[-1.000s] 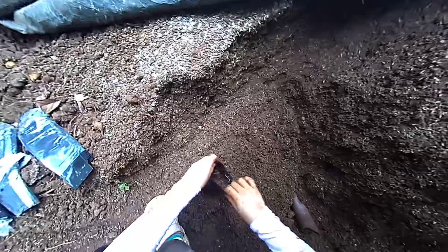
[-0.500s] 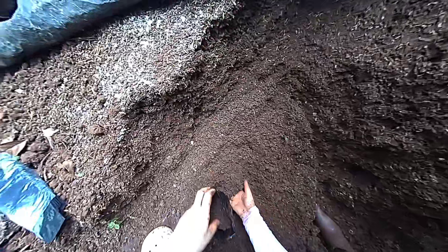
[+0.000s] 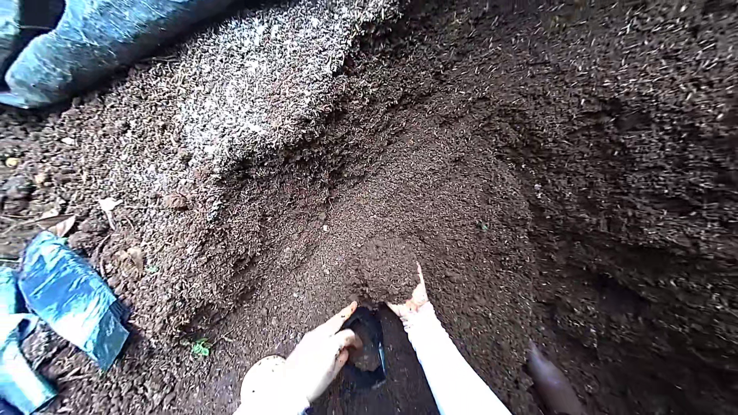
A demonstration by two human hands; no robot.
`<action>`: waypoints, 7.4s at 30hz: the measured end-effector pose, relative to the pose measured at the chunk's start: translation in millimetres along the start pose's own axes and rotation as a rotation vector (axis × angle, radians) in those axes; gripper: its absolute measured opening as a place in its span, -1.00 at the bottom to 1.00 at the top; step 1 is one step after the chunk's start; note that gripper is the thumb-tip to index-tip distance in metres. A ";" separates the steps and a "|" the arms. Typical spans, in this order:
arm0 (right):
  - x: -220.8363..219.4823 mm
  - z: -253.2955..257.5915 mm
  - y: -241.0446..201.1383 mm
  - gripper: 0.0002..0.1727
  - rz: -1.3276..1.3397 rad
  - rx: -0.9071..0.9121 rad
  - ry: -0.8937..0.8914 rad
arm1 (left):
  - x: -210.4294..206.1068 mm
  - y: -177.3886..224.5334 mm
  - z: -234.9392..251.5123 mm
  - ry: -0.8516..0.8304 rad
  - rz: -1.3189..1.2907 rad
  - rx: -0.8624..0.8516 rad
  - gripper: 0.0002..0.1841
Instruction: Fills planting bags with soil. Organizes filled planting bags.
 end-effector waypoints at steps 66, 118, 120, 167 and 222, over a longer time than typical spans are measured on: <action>12.8 -80.8 -80.0 -0.34 0.027 0.226 -0.080 | -0.2 15.1 61.8 -0.428 -0.257 0.236 -0.19; 36.1 -228.0 -90.3 -0.49 -1.895 0.298 0.273 | -59.5 124.2 41.1 -0.071 -0.197 0.319 -0.18; 26.4 -246.7 -93.8 -0.48 -1.833 0.432 0.266 | -41.5 136.0 33.7 0.017 -0.256 0.281 -0.19; 51.1 -164.9 -73.7 -0.16 -2.038 -0.352 0.187 | -95.4 101.7 35.9 -0.687 0.448 0.542 -0.50; 69.0 -147.0 -93.9 -0.22 -2.079 -0.165 -0.119 | -135.4 92.3 12.9 -0.541 -0.226 0.988 -0.29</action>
Point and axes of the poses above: each hand's wrist, its own z-axis towards the middle knuckle, its own x-axis out of the back of the hand, y = z × x, the point moved 7 cm from there along z, towards the middle knuckle, and after that the axes turned 11 degrees about z, right-handed, at the moved point
